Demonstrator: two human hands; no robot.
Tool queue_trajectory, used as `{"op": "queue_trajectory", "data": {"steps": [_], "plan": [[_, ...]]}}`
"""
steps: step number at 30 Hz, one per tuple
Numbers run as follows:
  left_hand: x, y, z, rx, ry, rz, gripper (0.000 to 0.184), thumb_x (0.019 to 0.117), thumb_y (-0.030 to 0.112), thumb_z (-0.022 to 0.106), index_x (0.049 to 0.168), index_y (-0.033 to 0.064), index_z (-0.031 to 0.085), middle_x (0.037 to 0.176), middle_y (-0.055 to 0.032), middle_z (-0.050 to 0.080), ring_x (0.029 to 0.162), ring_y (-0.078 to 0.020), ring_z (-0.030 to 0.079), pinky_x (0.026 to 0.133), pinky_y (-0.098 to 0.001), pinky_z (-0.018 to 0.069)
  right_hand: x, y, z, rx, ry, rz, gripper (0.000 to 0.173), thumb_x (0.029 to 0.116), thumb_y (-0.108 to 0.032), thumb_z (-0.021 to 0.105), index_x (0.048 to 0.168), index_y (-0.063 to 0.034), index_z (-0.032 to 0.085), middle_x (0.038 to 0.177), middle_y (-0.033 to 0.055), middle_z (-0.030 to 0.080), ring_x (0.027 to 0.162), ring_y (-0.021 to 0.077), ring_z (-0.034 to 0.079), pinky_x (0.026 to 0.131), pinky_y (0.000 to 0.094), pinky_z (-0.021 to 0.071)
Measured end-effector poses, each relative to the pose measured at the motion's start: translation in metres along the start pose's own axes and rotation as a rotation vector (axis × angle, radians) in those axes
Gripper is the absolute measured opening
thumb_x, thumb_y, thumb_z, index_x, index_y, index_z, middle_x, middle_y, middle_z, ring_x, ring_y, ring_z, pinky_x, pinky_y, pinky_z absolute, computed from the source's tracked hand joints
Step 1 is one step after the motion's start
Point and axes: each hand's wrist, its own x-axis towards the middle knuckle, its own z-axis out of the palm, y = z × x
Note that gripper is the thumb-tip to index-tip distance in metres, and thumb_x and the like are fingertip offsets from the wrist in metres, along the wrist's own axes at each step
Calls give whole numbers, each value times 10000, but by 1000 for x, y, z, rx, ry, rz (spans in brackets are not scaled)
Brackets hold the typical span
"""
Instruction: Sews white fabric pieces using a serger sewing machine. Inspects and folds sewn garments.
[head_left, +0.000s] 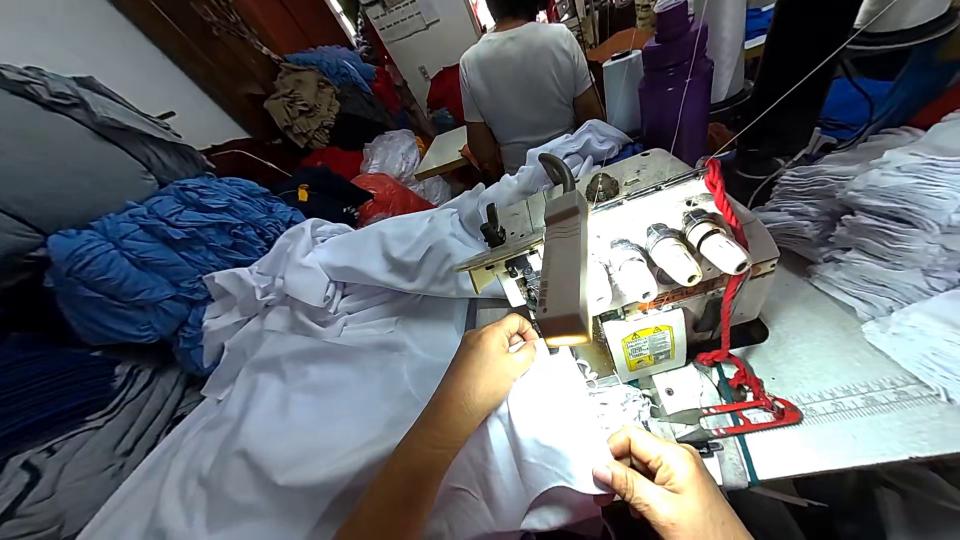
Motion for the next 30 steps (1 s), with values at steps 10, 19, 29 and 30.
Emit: {"op": "queue_trajectory", "data": {"steps": [10,19,29,30], "plan": [[-62,-27,31,386,481,684,255,978,252,580,1051,100,771,1206,-179,704,1194,-363,639,986,-544,482,-3,11,14,158,85,-5,90,956,-129,652,974,-42,668,843,-54,651,736,-54,600,687,125,509],[-108,-58,74,229,537,837,159,1070,309,523,1104,193,626,1158,-3,660,1207,-142,587,1097,-311,400,-25,-3,21,210,-6,28,426,913,90,469,1339,84,461,1089,29,736,968,27,698,882,240,569],[-103,-38,77,99,583,824,131,1048,263,572,981,185,654,1043,20,672,1103,-99,615,1061,-283,420,-22,12,24,-172,142,-316,382,948,-39,620,1302,100,580,927,58,761,787,13,699,760,169,572],[-104,-38,76,103,585,834,130,1047,258,574,978,182,655,1035,21,671,1099,-99,616,1063,-282,419,-24,11,24,-203,147,-333,380,949,-47,628,1297,101,587,921,78,759,781,27,699,756,173,569]]}}
